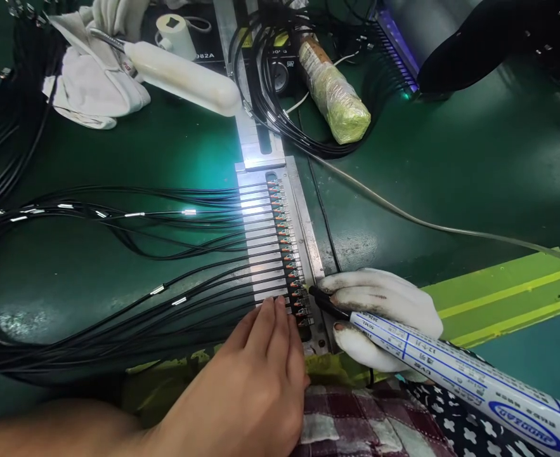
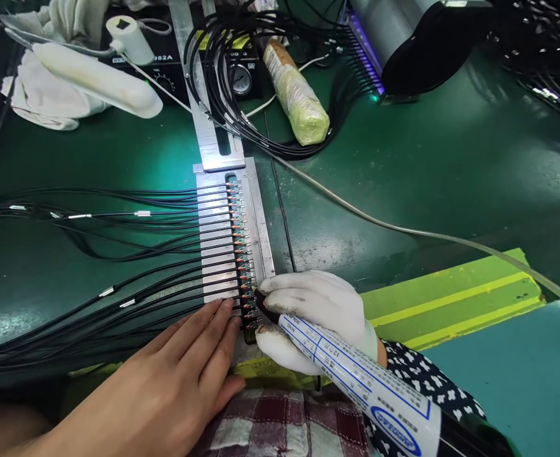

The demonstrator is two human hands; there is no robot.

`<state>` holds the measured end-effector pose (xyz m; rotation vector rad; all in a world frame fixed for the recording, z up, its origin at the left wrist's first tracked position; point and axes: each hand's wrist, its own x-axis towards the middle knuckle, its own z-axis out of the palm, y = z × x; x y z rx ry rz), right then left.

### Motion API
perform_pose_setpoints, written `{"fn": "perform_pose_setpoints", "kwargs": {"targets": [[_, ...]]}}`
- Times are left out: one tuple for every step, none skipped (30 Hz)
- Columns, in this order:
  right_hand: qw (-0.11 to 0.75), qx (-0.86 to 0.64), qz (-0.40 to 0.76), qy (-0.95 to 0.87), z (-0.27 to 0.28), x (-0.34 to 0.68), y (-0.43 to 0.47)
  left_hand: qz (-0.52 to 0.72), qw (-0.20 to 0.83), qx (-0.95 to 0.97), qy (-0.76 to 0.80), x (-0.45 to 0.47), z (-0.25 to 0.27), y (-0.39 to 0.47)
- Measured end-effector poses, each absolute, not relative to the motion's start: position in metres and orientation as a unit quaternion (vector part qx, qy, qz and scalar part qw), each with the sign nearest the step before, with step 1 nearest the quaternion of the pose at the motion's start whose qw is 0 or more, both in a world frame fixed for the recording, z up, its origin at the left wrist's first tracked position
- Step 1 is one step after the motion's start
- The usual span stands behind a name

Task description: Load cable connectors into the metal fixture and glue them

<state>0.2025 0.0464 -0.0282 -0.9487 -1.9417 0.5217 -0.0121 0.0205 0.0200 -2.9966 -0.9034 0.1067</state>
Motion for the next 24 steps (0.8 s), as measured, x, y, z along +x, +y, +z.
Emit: {"fn": "perform_pose_setpoints", "kwargs": {"targets": [[0.445,-0.382,0.212,-0.782,-0.028,0.202,0.047,0.024,0.006,-0.957,-0.290,-0.012,0.020,0.021],[0.446,-0.382,0.213,-0.781,-0.028,0.202,0.047,0.017,0.007,-0.956,-0.293,-0.011,0.019,0.022],[0.445,-0.381,0.213,-0.782,-0.028,0.202,0.047,0.011,0.007,-0.954,-0.298,-0.011,0.018,0.022],[0.443,-0.381,0.213,-0.783,-0.028,0.202,0.048,0.004,0.009,-0.954,-0.300,-0.011,0.017,0.023],[0.441,-0.381,0.213,-0.784,-0.028,0.202,0.048,0.002,0.008,-0.953,-0.301,-0.011,0.016,0.023],[0.441,-0.382,0.213,-0.784,-0.028,0.202,0.048,0.002,0.006,-0.954,-0.301,-0.011,0.015,0.023],[0.439,-0.382,0.213,-0.785,-0.028,0.202,0.048,0.005,0.005,-0.954,-0.301,-0.011,0.015,0.023],[0.437,-0.383,0.215,-0.785,-0.028,0.202,0.048,0.009,0.005,-0.954,-0.301,-0.011,0.016,0.022],[0.438,-0.383,0.216,-0.784,-0.028,0.202,0.048,0.019,0.004,-0.954,-0.299,-0.011,0.017,0.022],[0.438,-0.382,0.217,-0.784,-0.028,0.202,0.048,0.028,0.004,-0.955,-0.295,-0.011,0.019,0.022],[0.438,-0.382,0.218,-0.784,-0.028,0.202,0.048,0.040,0.004,-0.955,-0.292,-0.011,0.021,0.022],[0.438,-0.381,0.218,-0.784,-0.027,0.203,0.048,0.054,0.002,-0.956,-0.289,-0.011,0.024,0.022],[0.438,-0.380,0.220,-0.785,-0.027,0.203,0.048,0.062,0.001,-0.956,-0.286,-0.010,0.026,0.023],[0.438,-0.379,0.220,-0.785,-0.027,0.203,0.048,0.066,0.000,-0.958,-0.281,-0.010,0.027,0.023],[0.437,-0.379,0.220,-0.786,-0.027,0.203,0.048,0.068,0.000,-0.958,-0.278,-0.010,0.028,0.024],[0.436,-0.379,0.219,-0.787,-0.027,0.203,0.048,0.069,-0.001,-0.959,-0.275,-0.011,0.028,0.024],[0.436,-0.379,0.216,-0.787,-0.027,0.203,0.048,0.070,-0.001,-0.960,-0.272,-0.011,0.027,0.024],[0.435,-0.378,0.215,-0.788,-0.026,0.203,0.047,0.069,-0.002,-0.961,-0.269,-0.012,0.026,0.024],[0.436,-0.377,0.214,-0.789,-0.026,0.203,0.047,0.068,-0.003,-0.961,-0.268,-0.012,0.025,0.024],[0.436,-0.376,0.216,-0.789,-0.026,0.203,0.047,0.068,-0.002,-0.961,-0.268,-0.013,0.024,0.024],[0.437,-0.375,0.218,-0.788,-0.026,0.204,0.046,0.064,0.000,-0.961,-0.269,-0.013,0.024,0.024],[0.437,-0.375,0.219,-0.788,-0.026,0.204,0.046,0.061,0.002,-0.961,-0.269,-0.014,0.024,0.024],[0.437,-0.375,0.220,-0.788,-0.026,0.205,0.045,0.060,0.002,-0.961,-0.268,-0.014,0.024,0.024],[0.437,-0.375,0.219,-0.788,-0.026,0.205,0.045,0.062,0.002,-0.961,-0.269,-0.013,0.024,0.024]]}}
